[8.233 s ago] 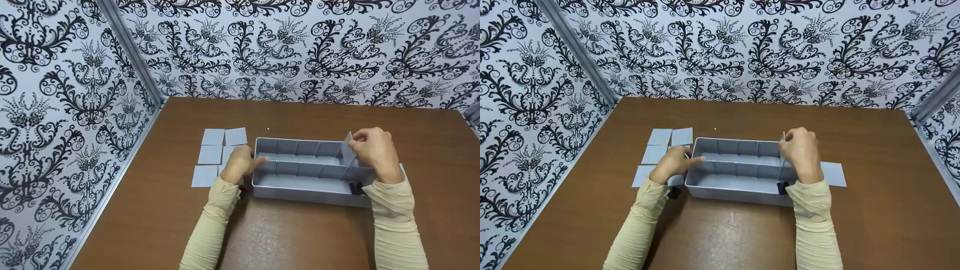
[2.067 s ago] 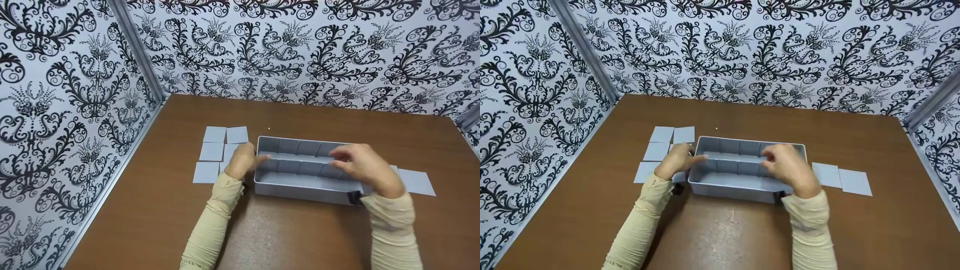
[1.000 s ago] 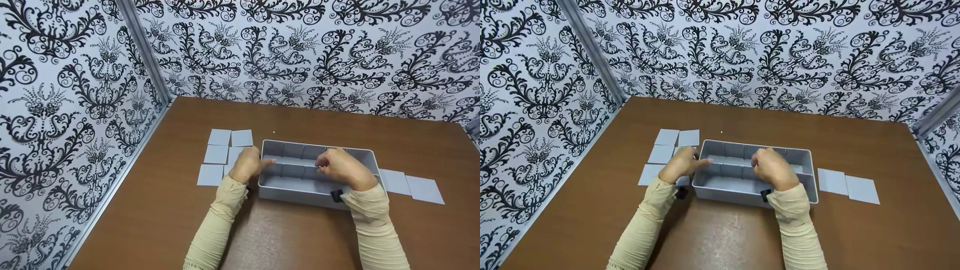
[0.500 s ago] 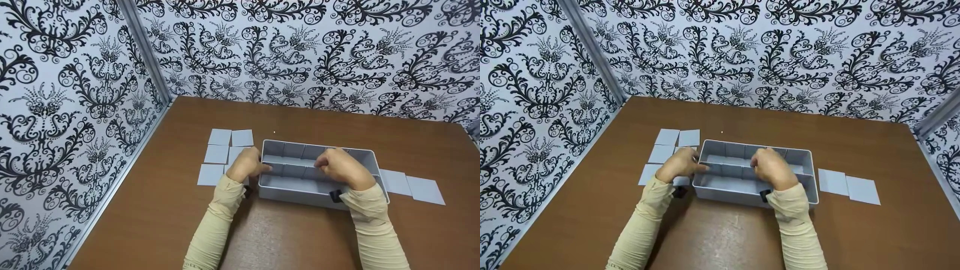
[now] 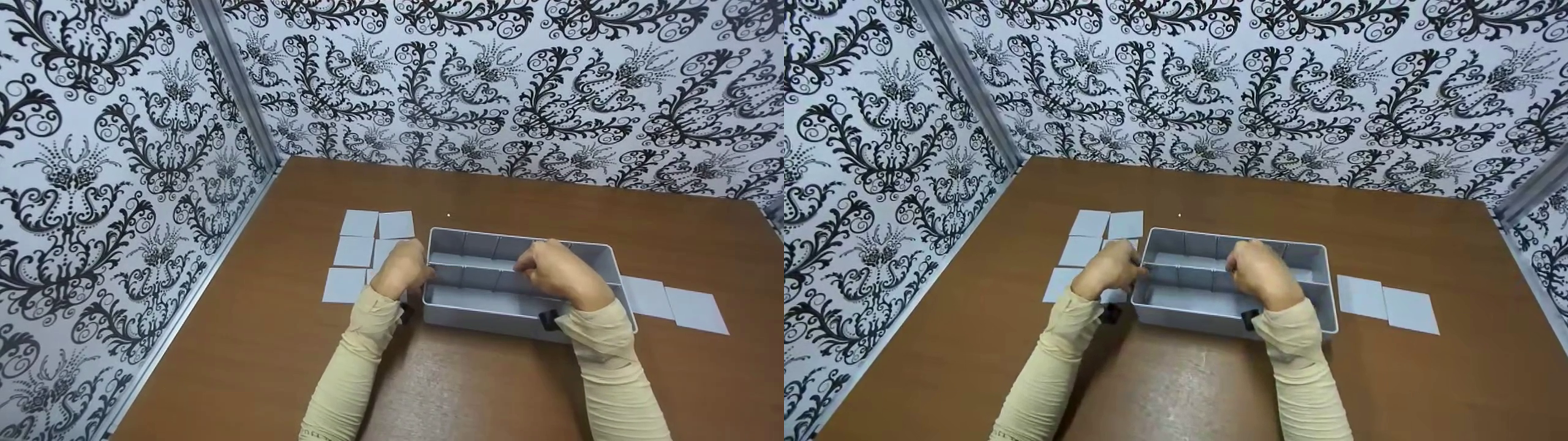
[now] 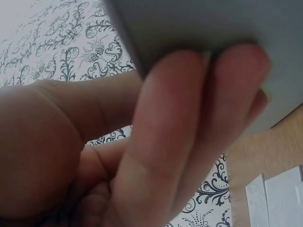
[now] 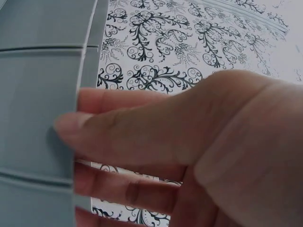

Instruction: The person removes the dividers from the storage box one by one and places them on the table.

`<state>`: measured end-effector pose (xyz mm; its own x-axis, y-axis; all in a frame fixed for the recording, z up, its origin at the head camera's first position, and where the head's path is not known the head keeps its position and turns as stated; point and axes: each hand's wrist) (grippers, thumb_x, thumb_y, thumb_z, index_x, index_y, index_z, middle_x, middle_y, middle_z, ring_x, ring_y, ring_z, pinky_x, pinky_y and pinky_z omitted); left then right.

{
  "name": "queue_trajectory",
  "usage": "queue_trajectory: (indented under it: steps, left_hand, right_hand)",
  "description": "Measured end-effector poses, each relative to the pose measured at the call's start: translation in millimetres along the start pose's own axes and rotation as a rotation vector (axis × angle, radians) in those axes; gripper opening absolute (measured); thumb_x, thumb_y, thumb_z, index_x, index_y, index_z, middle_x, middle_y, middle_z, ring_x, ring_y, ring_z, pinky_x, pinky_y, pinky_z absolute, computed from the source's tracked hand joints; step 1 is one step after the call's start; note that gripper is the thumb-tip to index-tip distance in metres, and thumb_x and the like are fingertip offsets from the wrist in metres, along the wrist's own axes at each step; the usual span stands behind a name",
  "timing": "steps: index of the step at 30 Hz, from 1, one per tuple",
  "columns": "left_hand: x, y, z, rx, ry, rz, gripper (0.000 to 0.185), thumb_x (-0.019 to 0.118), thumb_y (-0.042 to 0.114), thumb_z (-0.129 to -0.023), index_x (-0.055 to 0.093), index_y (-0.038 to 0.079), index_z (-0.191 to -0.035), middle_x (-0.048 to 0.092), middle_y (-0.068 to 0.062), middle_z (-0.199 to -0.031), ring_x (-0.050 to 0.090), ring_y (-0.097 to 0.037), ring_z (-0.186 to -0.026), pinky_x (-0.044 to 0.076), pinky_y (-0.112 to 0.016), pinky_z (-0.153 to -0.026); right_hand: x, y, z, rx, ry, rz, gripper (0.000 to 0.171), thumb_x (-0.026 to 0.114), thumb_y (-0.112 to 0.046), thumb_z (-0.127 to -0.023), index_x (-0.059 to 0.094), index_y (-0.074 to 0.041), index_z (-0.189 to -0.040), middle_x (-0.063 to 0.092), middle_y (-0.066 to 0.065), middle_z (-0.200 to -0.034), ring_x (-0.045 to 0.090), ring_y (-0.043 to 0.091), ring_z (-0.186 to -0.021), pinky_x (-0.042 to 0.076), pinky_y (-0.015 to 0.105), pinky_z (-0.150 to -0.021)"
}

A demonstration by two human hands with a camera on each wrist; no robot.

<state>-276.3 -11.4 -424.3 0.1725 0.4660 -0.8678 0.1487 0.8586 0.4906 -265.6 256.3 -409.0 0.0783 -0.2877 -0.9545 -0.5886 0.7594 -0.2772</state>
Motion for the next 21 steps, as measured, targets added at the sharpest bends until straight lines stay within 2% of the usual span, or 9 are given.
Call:
queue_trajectory:
  steps: [3, 5, 7, 11, 14, 21]
  left_hand:
    - [0.5, 1.3, -0.5, -0.016, 0.002, -0.013, 0.036, 0.073, 0.007, -0.081, 0.048, 0.013, -0.056, 0.053, 0.0, -0.058, 0.05, -0.016, -0.056, 0.047, -0.029, -0.056]
    - [0.7, 1.6, -0.7, -0.022, 0.007, -0.019, 0.036, 0.073, 0.007, -0.081, 0.046, 0.013, -0.056, 0.049, 0.0, -0.06, 0.047, -0.016, -0.058, 0.046, -0.03, -0.056]
    - [0.9, 1.4, -0.8, -0.016, 0.014, -0.024, 0.037, 0.072, 0.007, -0.08, 0.045, 0.013, -0.055, 0.048, 0.001, -0.059, 0.046, -0.016, -0.057, 0.045, -0.03, -0.055]
    - [1.1, 0.3, -0.6, 0.002, 0.022, -0.023, 0.04, 0.072, 0.006, -0.08, 0.043, 0.014, -0.054, 0.044, 0.002, -0.056, 0.044, -0.016, -0.055, 0.04, -0.029, -0.051]
    - [0.6, 0.2, -0.4, 0.001, 0.007, -0.032, 0.039, 0.071, 0.007, -0.081, 0.044, 0.014, -0.054, 0.043, 0.003, -0.056, 0.043, -0.015, -0.055, 0.038, -0.027, -0.05]
    - [1.1, -0.5, -1.0, 0.023, 0.019, -0.074, 0.034, 0.071, 0.008, -0.079, 0.047, 0.013, -0.056, 0.048, 0.001, -0.06, 0.043, -0.016, -0.057, 0.04, -0.029, -0.052]
  right_hand:
    - [-0.9, -0.4, -0.1, -0.024, 0.024, 0.013, 0.028, 0.057, 0.013, -0.07, 0.076, -0.005, -0.077, 0.073, 0.006, -0.076, 0.064, 0.022, -0.067, 0.053, 0.041, -0.068]
    - [-1.4, -0.7, -0.3, -0.036, 0.034, 0.013, 0.028, 0.055, 0.014, -0.069, 0.073, -0.007, -0.073, 0.069, 0.003, -0.07, 0.057, 0.017, -0.061, 0.049, 0.036, -0.059]
    - [-2.0, -1.0, -0.1, -0.032, 0.036, 0.011, 0.029, 0.054, 0.015, -0.069, 0.071, -0.008, -0.07, 0.065, 0.001, -0.067, 0.051, 0.014, -0.059, 0.044, 0.034, -0.056]
    - [-3.9, -2.0, 1.6, 0.0, 0.032, -0.008, 0.031, 0.053, 0.016, -0.07, 0.073, -0.008, -0.074, 0.066, 0.002, -0.07, 0.053, 0.015, -0.063, 0.046, 0.034, -0.059]
    - [-5.2, -2.9, 3.1, 0.017, 0.048, -0.031, 0.032, 0.055, 0.015, -0.072, 0.077, -0.006, -0.081, 0.072, 0.005, -0.079, 0.063, 0.018, -0.07, 0.052, 0.038, -0.066]
    - [-6.4, -4.5, 4.4, 0.031, 0.074, -0.034, 0.033, 0.054, 0.015, -0.073, 0.078, -0.005, -0.085, 0.075, 0.006, -0.084, 0.067, 0.02, -0.073, 0.055, 0.042, -0.069]
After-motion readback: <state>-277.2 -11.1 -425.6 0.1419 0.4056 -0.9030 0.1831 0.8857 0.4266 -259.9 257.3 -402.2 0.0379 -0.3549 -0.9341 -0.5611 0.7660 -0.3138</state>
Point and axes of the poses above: each hand's wrist, its own z-axis away from the middle knuckle, its own x-axis out of the palm, y = z × x
